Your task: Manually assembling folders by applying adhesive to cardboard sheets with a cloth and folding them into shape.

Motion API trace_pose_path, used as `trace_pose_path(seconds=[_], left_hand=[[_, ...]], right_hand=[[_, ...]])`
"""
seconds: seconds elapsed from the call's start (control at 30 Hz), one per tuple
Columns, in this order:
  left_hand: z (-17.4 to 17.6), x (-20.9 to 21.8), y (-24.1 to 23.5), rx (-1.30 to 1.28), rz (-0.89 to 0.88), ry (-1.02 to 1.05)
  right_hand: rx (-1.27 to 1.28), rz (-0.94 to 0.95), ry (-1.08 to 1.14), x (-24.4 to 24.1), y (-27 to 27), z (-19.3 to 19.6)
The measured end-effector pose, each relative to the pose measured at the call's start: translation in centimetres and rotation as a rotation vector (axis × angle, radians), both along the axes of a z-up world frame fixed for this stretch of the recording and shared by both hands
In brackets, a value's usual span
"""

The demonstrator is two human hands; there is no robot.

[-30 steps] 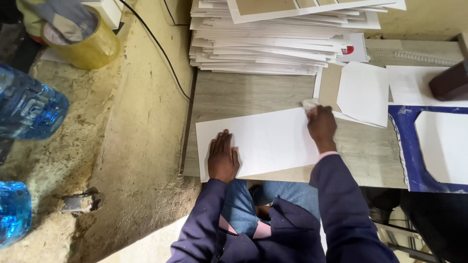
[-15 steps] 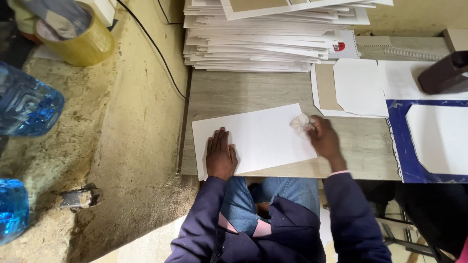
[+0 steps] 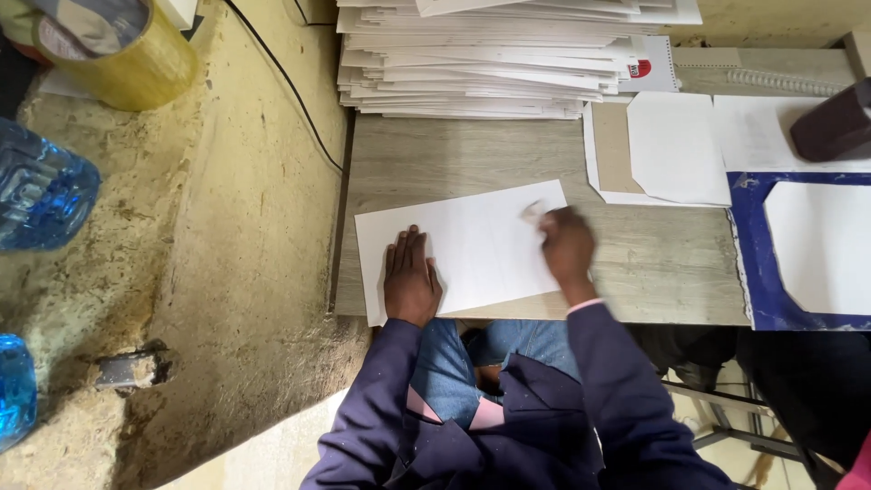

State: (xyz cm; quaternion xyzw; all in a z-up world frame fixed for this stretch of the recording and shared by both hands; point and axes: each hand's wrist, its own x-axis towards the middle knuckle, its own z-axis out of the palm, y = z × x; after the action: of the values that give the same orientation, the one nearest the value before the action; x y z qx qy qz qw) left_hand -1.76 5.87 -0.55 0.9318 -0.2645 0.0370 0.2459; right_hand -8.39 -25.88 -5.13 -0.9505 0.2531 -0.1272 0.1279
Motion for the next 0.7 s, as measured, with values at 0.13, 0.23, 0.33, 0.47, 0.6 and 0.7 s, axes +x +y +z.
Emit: trace_pose_path(seconds=[0.13, 0.23, 0.33, 0.47, 0.6, 0.7], left_hand=[[-0.1, 0.6, -0.4, 0.010, 0.028, -0.033], [-0.4, 0.3, 0.2, 0.000, 0.021, -0.033], [-1.2, 0.2, -0.2, -0.016, 0.025, -0.050], [-1.5, 0.5, 0.2, -0.011, -0.021, -0.119], [-2.3, 0.9, -0.1, -0.146, -0.225, -0.171], [-2.6, 0.3, 0.1, -0.177, -0.348, -0.183]], right_hand=[[0.304, 0.290, 0.025, -0.4, 3.7, 0.0], [0.123, 0.227, 0.002, -0.1, -0.4, 2.1], [0.130, 0.230, 0.001, -0.6, 1.8, 1.1], [0.210, 0.393, 0.193, 0.9, 3.5, 5.2], [0.007, 0.105, 0.179, 9.1, -1.6, 4.3], [-0.053, 0.189, 0.171, 14.0, 2.9, 1.5]])
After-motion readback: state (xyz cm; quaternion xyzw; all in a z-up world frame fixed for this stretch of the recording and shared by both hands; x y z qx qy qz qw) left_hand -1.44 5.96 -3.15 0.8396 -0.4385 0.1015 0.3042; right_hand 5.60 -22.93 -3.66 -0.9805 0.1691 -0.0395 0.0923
